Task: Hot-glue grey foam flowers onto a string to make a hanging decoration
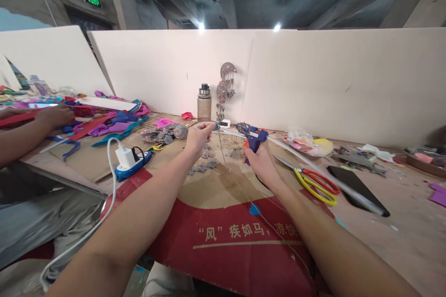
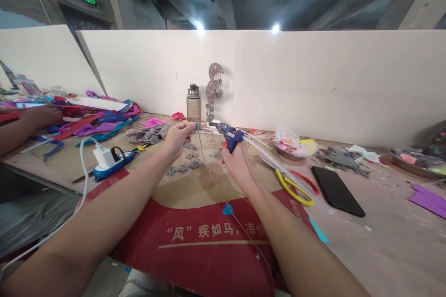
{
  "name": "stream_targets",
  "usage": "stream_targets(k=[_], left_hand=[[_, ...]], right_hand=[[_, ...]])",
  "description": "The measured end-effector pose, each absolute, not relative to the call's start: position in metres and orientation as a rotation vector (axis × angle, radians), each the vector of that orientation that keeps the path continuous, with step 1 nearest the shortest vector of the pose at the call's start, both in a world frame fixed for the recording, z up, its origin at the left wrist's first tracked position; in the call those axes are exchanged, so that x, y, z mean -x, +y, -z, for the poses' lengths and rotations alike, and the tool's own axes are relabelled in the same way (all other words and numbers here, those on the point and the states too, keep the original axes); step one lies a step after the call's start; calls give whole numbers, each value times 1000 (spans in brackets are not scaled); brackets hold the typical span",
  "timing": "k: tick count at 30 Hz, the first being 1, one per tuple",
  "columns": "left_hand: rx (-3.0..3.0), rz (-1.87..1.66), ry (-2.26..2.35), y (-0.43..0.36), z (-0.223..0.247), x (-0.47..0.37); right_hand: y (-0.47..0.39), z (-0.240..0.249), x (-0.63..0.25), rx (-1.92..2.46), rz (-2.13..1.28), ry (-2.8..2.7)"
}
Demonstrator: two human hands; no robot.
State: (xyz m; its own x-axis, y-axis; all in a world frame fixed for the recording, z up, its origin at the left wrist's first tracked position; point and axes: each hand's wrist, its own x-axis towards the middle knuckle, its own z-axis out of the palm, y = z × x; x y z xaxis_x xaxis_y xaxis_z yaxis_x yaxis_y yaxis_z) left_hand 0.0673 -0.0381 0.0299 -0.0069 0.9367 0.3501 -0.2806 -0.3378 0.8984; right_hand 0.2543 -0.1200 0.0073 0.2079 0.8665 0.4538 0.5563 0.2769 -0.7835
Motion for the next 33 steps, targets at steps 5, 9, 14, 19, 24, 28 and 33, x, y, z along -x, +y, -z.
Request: stream_targets(k=[5, 9, 14, 19, 24, 28, 33], left_hand=[[-1250, -1530, 807, -38, -29, -69], [-1261, -1526, 857, -38, -28, -69], [-1276, -1517, 854, -40, -29, -70], [-1295, -1501, 835, -41, -28, -71], [-1306, -1492, 841, -42, -29, -72], [-1331, -1474, 851, -41, -28, -73], [-1384, -1465, 861, -40, -25, -73]], right_hand=[[-137, -19, -240, 1279, -509, -1499], [-144, -25, -235, 1290, -503, -1530], [-144, -26, -233, 1266, -514, -1544], [-141, -21, -235, 1238, -455, -1582], [-139, -19, -236, 1212, -463, -1602], [-138, -18, -235, 1227, -442, -1617], [-136, -17, -235, 1258, -337, -1646]])
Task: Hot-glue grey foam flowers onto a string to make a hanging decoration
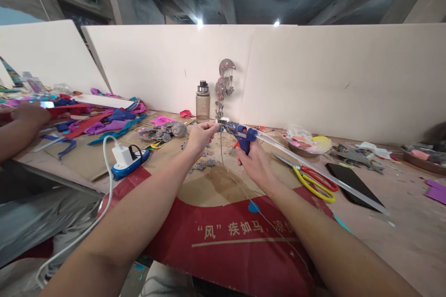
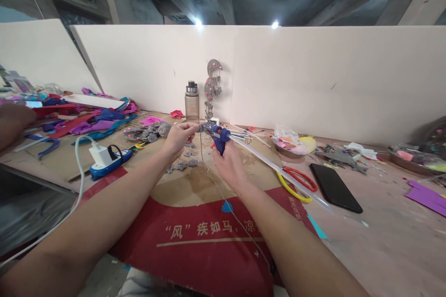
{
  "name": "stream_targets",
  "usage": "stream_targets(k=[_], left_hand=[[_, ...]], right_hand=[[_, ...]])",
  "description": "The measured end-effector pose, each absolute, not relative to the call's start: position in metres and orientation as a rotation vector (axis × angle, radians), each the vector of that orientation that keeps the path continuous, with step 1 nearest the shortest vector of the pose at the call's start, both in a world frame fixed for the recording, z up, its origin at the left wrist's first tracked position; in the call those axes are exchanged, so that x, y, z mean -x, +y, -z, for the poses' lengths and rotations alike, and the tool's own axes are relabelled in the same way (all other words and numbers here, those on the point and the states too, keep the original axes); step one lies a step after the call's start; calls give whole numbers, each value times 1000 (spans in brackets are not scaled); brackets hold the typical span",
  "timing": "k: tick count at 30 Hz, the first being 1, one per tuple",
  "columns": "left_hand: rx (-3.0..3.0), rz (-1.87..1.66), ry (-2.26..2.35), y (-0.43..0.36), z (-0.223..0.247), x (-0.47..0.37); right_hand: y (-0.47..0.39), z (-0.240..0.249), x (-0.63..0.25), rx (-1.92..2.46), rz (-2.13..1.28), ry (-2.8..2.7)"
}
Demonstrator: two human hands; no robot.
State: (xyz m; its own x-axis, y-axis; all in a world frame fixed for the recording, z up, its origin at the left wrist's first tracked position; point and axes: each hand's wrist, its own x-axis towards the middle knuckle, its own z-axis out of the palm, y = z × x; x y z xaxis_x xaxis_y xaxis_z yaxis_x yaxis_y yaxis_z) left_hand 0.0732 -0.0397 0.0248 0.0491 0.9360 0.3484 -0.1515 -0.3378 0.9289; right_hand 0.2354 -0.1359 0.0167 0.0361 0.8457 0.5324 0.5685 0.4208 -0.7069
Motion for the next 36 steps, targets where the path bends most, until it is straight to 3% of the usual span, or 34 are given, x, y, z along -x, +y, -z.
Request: stream_targets(k=[6, 36], left_hand=[[-1363, -1483, 863, -41, -26, -73], [-1346, -1491, 850, -41, -28, -71]], right_hand=[[-136, -16, -236, 1274, -177, -1666], [-138, -20, -234, 1290, -222, -1678]])
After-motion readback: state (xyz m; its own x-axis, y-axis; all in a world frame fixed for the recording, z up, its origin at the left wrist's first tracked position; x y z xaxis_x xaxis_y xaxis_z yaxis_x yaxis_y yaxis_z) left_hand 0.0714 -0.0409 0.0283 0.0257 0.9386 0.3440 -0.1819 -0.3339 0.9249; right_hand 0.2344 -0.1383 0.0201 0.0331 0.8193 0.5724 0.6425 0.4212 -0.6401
